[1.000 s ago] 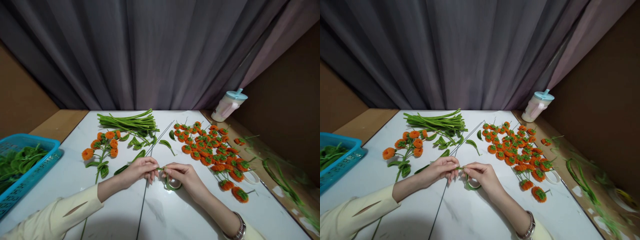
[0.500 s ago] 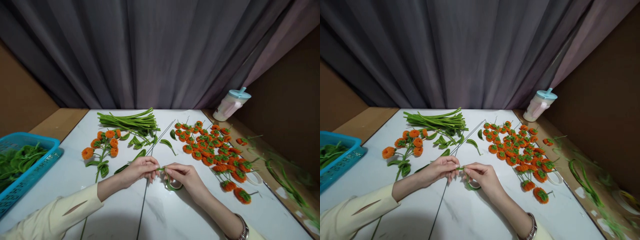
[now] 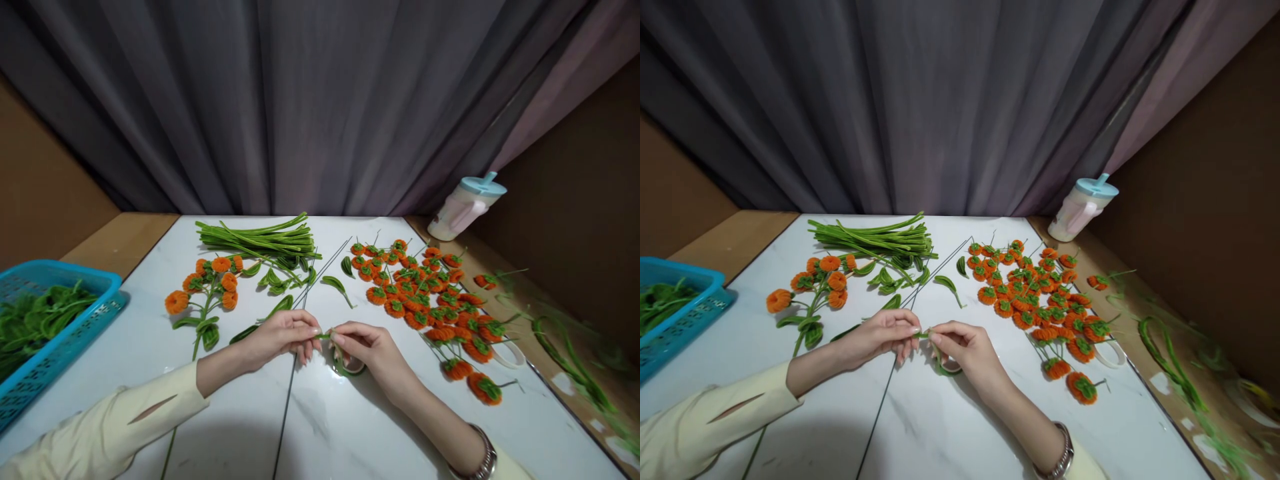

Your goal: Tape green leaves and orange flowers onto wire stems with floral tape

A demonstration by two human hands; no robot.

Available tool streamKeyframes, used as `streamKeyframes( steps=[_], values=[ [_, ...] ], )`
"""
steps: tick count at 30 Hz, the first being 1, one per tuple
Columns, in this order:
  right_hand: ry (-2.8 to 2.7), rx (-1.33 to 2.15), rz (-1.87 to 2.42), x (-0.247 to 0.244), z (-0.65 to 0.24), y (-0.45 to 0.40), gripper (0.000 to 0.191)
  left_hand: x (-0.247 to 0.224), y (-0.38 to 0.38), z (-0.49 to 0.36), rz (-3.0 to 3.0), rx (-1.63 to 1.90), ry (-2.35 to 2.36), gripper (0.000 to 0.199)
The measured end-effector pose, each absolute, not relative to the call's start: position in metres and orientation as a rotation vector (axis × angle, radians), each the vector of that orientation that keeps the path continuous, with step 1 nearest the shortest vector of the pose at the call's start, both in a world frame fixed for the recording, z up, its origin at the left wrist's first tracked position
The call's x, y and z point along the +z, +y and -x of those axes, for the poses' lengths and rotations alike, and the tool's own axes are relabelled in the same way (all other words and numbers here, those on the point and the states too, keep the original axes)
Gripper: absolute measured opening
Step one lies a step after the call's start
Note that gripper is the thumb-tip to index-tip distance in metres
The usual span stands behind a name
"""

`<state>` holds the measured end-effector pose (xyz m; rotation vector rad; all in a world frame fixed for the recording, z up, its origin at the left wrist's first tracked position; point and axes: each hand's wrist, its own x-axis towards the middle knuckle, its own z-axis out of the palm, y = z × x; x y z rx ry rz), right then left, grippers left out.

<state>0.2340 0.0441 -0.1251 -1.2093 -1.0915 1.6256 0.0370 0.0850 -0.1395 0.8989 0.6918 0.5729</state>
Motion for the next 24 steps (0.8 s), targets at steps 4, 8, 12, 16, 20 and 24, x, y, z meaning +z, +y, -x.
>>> streamKeyframes(
  steps=[4,8,12,16,20,24],
  values=[
    [-1.092,1.612,1.209,-0.1248,-0.2335,0.0429,0.027,-0.1375,0.0843,-0.0374,-0.918,0.548,0.686,0.025],
    [-1.08,1.607,1.208,-0.1258,-0.2338,0.0426,0.027,-0.1368,0.0839,-0.037,-0.931,0.541,0.681,0.024],
    [-1.074,1.62,1.214,-0.1258,-0.2338,0.0431,0.027,-0.1368,0.0844,-0.0363,-0.932,0.534,0.68,0.024],
    [-1.084,1.627,1.228,-0.1229,-0.2326,0.0435,0.028,-0.1375,0.0847,-0.035,-0.941,0.52,0.685,0.024],
    [-1.08,1.645,1.251,-0.1207,-0.2323,0.0439,0.03,-0.1379,0.0845,-0.0345,-0.936,0.518,0.679,0.025],
    [-1.081,1.645,1.259,-0.1217,-0.2334,0.044,0.031,-0.1364,0.0838,-0.0357,-0.933,0.534,0.662,0.025]
  ],
)
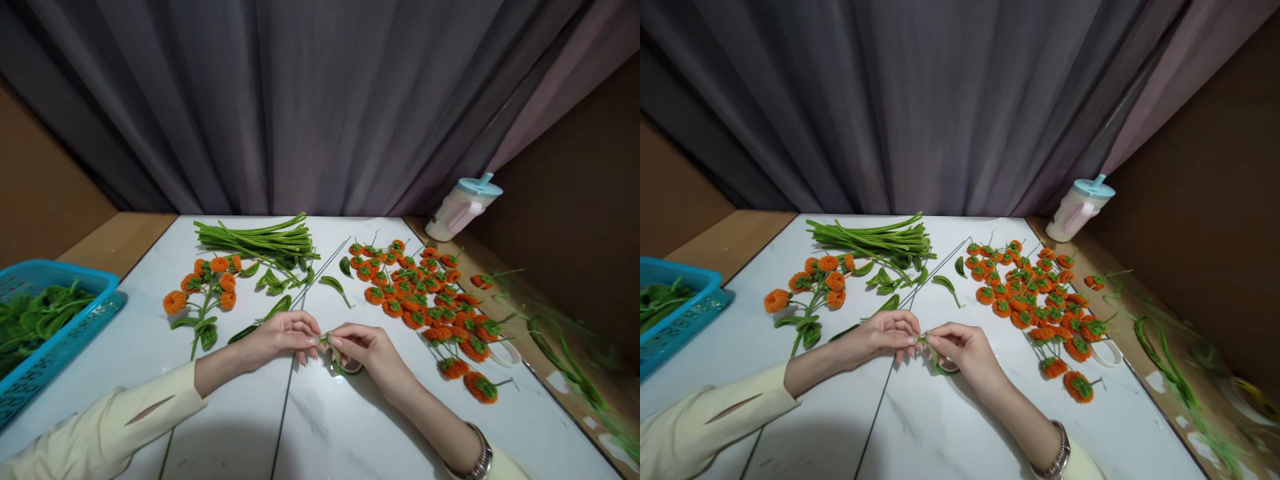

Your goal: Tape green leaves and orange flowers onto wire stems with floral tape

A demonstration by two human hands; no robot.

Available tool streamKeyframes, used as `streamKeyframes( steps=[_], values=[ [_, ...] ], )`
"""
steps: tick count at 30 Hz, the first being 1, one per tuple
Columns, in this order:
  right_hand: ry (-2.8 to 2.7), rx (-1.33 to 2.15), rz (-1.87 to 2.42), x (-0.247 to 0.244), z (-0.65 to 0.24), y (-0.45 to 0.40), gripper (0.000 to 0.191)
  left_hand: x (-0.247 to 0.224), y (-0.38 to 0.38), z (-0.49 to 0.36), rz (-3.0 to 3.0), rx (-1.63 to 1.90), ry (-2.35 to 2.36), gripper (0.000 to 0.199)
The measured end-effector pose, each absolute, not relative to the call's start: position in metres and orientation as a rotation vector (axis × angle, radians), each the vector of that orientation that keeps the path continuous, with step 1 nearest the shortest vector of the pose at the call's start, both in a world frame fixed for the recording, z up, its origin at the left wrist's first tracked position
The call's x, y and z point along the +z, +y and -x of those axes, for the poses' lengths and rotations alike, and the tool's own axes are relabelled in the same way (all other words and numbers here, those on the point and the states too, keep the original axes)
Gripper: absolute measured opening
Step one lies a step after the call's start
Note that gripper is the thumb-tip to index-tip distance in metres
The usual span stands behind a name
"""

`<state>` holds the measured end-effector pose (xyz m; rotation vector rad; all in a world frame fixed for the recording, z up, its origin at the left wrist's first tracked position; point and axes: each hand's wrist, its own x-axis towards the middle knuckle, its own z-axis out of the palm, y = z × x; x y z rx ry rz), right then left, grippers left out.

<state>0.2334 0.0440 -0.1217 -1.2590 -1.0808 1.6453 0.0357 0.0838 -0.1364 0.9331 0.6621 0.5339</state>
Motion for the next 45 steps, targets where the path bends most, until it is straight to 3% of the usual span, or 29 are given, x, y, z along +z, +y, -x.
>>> streamKeyframes(
  steps=[36,39,45],
  values=[
    [-1.076,1.695,1.184,-0.1242,-0.2355,0.0435,0.029,-0.1382,0.0869,-0.0363,-0.897,0.654,0.686,0.024],
    [-1.066,1.696,1.189,-0.1248,-0.2343,0.0429,0.034,-0.1377,0.0859,-0.0373,-0.931,0.636,0.69,0.024],
    [-1.068,1.683,1.202,-0.1197,-0.2292,0.0412,0.063,-0.1367,0.0854,-0.0375,-0.95,0.617,0.716,0.026]
  ],
)
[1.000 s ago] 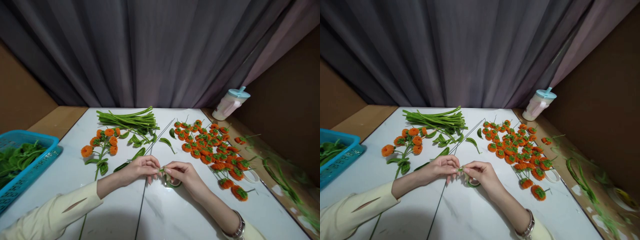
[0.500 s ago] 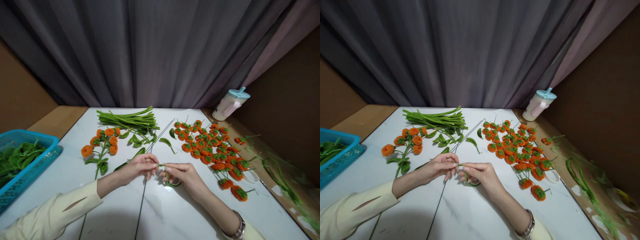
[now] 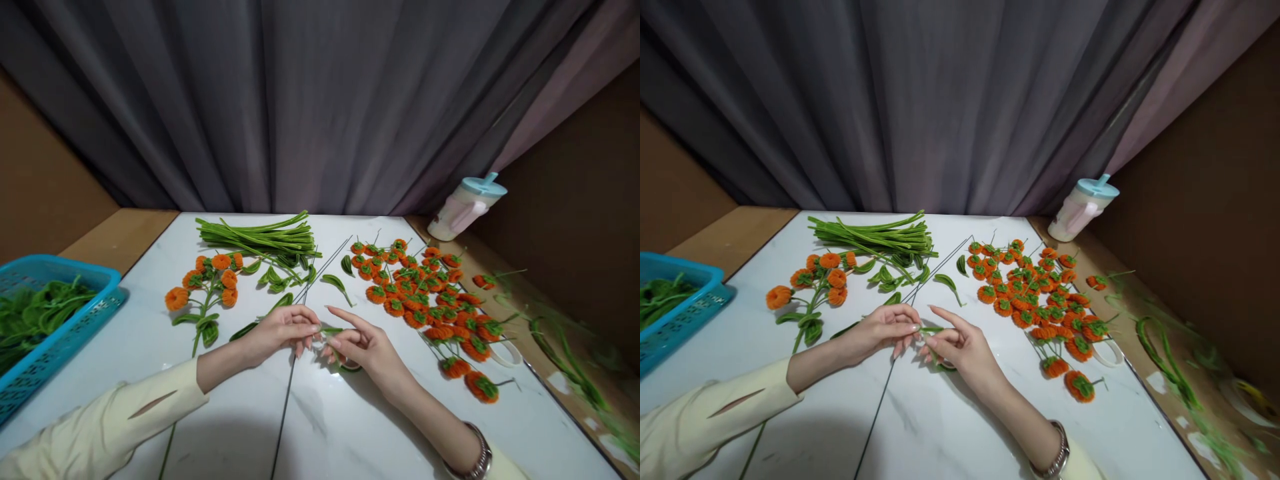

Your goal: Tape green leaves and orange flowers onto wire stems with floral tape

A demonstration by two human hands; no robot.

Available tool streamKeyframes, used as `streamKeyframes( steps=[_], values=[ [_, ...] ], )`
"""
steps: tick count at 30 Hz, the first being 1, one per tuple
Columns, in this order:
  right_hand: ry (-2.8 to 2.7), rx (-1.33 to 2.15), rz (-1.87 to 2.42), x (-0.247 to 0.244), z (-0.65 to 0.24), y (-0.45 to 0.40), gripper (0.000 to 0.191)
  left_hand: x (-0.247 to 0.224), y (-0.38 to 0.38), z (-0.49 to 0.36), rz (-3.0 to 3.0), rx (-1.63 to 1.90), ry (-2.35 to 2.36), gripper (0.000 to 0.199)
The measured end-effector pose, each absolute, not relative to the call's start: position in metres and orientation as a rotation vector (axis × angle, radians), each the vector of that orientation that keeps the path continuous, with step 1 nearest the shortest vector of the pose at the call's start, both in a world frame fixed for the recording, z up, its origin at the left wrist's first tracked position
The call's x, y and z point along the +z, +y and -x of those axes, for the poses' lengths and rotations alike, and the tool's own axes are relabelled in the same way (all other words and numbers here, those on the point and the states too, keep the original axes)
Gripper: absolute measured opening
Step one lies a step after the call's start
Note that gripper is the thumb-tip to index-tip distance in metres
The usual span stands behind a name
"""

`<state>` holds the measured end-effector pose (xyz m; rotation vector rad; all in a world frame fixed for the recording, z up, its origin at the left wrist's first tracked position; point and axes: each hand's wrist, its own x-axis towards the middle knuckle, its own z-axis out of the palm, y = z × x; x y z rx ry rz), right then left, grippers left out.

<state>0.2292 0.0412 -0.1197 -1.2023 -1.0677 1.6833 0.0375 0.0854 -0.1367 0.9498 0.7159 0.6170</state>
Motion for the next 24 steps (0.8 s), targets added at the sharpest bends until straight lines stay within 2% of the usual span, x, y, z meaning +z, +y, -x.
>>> streamKeyframes(
  steps=[7,12,18,24],
  values=[
    [-1.027,1.693,1.224,-0.12,-0.228,0.041,0.041,-0.139,0.085,-0.037,-0.999,0.618,0.728,0.029],
    [-0.992,1.697,1.201,-0.119,-0.228,0.041,0.044,-0.142,0.075,-0.04,-1.245,0.805,0.815,0.026],
    [-0.985,1.689,1.18,-0.118,-0.228,0.041,0.064,-0.145,0.065,-0.037,-1.661,0.859,0.947,0.023],
    [-1.002,1.714,1.182,-0.122,-0.228,0.042,0.044,-0.148,0.063,-0.034,-2.11,0.991,0.832,0.022]
  ],
)
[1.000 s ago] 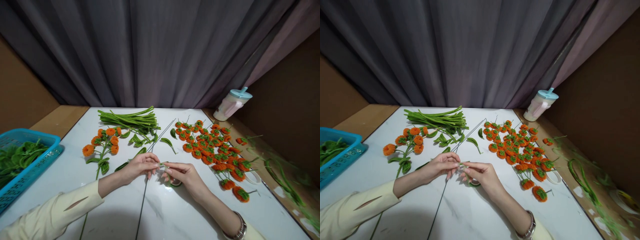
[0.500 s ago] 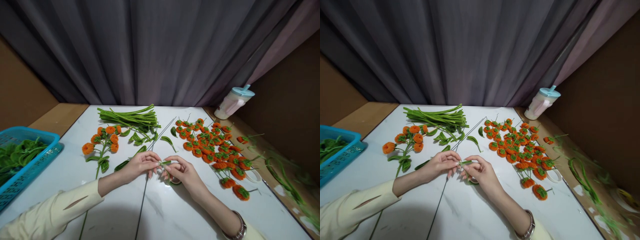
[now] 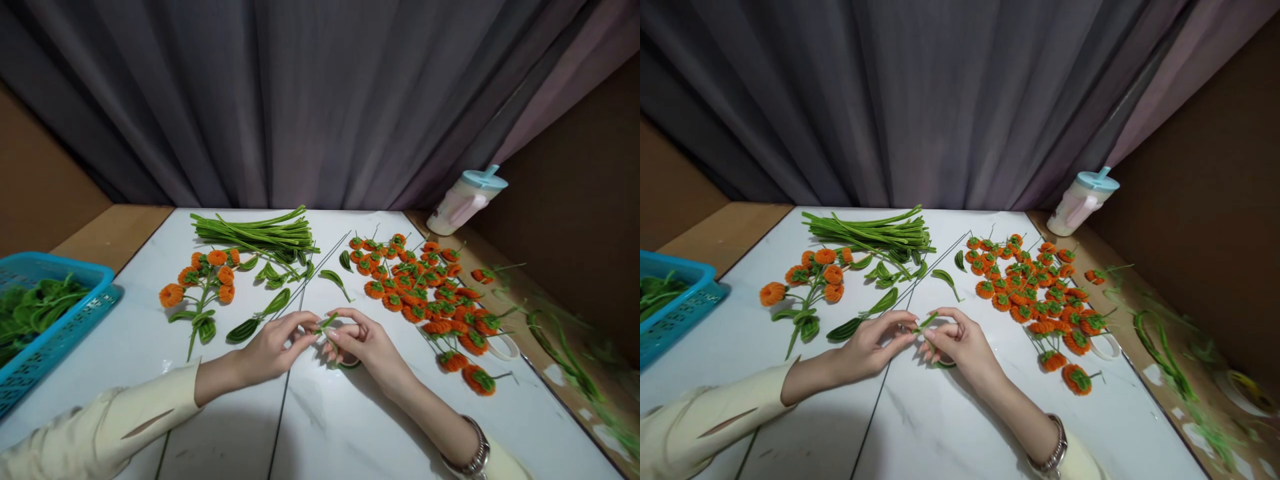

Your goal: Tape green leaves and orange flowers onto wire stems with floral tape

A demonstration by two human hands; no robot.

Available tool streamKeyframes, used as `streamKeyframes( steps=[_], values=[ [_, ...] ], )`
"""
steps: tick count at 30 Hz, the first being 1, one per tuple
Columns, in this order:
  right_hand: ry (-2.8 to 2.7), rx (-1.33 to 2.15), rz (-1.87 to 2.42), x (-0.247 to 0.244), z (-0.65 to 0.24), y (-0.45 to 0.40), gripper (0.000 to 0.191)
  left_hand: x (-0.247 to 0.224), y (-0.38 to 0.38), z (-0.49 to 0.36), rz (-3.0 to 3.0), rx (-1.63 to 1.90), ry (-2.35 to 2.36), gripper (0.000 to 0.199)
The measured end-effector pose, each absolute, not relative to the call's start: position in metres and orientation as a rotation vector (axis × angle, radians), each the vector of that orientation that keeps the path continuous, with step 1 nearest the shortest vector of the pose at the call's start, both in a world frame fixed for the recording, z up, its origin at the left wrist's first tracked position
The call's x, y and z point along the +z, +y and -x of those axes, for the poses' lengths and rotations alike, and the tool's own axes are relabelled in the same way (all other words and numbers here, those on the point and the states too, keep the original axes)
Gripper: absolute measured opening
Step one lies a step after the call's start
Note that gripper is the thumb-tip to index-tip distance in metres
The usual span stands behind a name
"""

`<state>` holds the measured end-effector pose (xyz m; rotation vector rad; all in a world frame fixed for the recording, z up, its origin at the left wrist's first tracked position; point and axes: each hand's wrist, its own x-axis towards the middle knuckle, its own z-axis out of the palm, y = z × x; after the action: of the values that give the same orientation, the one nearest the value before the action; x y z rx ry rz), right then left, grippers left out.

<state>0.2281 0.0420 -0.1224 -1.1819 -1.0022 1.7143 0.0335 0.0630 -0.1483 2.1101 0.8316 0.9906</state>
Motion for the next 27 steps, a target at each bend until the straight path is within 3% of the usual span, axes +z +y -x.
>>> streamKeyframes(
  steps=[9,27],
  values=[
    [-1.082,1.738,1.17,-0.1204,-0.2276,0.0409,0.031,-0.1485,0.0634,-0.034,-2.368,1.103,0.674,0.019],
    [-1.106,1.689,1.17,-0.1237,-0.2256,0.0393,0.033,-0.1477,0.0641,-0.0343,-2.363,1.085,0.59,0.018]
  ],
)
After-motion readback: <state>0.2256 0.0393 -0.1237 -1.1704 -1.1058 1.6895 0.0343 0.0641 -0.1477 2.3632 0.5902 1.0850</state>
